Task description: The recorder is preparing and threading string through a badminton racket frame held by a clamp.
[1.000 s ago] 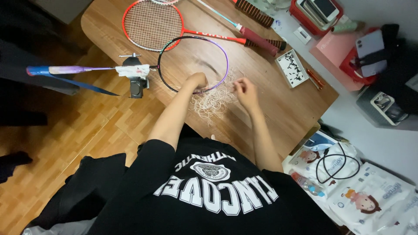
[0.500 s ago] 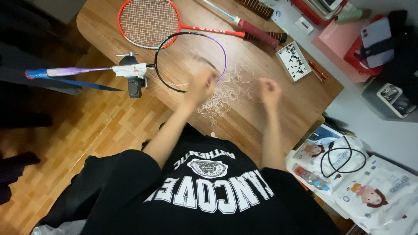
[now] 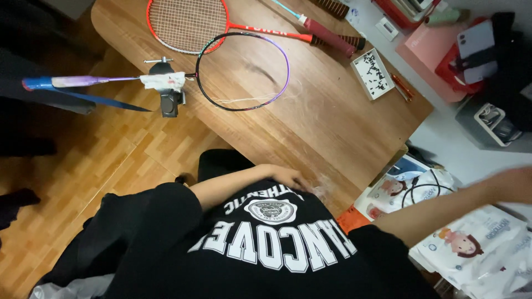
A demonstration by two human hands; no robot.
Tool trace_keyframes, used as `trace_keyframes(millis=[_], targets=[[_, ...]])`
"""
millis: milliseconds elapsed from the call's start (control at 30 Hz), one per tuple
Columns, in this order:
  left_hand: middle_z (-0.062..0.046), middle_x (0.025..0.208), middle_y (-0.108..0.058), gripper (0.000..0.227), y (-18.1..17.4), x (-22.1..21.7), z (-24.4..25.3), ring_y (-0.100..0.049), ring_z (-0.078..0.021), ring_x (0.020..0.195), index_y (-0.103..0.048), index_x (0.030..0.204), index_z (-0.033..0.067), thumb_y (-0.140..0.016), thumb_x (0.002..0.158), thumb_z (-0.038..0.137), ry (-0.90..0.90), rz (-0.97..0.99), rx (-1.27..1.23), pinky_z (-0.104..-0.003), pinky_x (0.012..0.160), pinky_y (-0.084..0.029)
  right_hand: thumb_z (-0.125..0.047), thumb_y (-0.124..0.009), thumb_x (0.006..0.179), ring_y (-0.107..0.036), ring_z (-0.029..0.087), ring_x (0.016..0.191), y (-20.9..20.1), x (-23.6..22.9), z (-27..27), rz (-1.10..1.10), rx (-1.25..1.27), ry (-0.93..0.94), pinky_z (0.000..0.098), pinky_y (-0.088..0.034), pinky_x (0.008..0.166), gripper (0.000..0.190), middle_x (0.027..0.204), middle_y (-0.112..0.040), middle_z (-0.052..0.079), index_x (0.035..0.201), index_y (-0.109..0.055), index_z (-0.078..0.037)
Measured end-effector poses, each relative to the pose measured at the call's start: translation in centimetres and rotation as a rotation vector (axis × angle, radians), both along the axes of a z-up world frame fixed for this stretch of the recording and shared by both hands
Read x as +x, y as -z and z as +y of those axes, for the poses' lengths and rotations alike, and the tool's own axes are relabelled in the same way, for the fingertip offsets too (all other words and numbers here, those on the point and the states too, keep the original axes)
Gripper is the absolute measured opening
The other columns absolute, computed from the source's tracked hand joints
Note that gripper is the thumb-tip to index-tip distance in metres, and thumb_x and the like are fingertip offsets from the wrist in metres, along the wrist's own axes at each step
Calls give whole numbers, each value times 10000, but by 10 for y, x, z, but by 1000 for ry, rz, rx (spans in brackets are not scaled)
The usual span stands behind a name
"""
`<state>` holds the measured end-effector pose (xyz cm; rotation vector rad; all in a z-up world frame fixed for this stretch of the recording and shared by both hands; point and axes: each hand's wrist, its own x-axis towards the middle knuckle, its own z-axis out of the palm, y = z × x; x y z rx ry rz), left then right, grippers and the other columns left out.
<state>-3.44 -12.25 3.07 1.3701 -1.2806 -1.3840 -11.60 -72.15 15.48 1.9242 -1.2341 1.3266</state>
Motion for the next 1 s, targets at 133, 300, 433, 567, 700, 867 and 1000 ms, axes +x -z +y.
trace_keyframes(millis=[133,300,433,567,700,867,1000], targets=[[-110,1183,-726,410,-88,34,-6,-637,-226,927,-638,1343,145,-588,963,291,-123,156,-35,-373,825,-511,-176,-613,1046,-594,220,966,-100,166,287,32,751,-674,343,-485,832,167,1043,-579,109,1160,-560,-66],[-187,1161,-748,435,-131,72,40,-685,-410,1130,-731,1225,107,-650,916,403,-656,-137,230,-534,990,-544,-236,-812,980,-717,166,863,-1,193,440,252,1292,-1320,297,-572,725,83,944,-742,11,1021,-772,-177],[-99,1180,-716,442,29,91,50,-686,-311,1140,-620,1244,242,-684,905,520,-1312,-148,538,-466,968,-566,-279,-819,924,-736,162,658,89,217,472,-13,1710,-1188,297,-614,508,190,800,-755,83,982,-770,-105],[-361,1514,-391,923,98,102,35,-358,-533,1412,-318,1528,-40,-904,886,268,-1628,457,-138,-591,1155,-375,-282,-679,1025,-742,151,649,63,212,469,-125,1802,-1269,206,-549,464,195,973,-768,90,1043,-720,-92],[80,745,-458,292,-83,123,22,-556,-76,754,-628,920,114,-784,929,360,-1651,1201,-214,-273,798,-514,-212,-717,1015,-708,184,843,56,215,474,-20,1741,-1407,276,-579,633,182,1121,-747,158,1071,-707,-39],[-3,1147,-751,333,5,117,2,-693,-139,1067,-722,1180,161,-805,931,367,-1677,983,-117,-246,738,-561,-191,-783,954,-657,81,630,84,218,472,29,1737,-1344,201,-511,498,102,847,-728,51,992,-748,-103],[-79,1142,-761,430,-17,114,14,-719,-146,1036,-717,1226,87,-870,883,296,-1765,1017,-179,-304,812,-605,-176,-781,941,-707,134,621,113,216,490,-32,1697,-1302,235,-548,514,80,788,-752,71,958,-767,-99]])
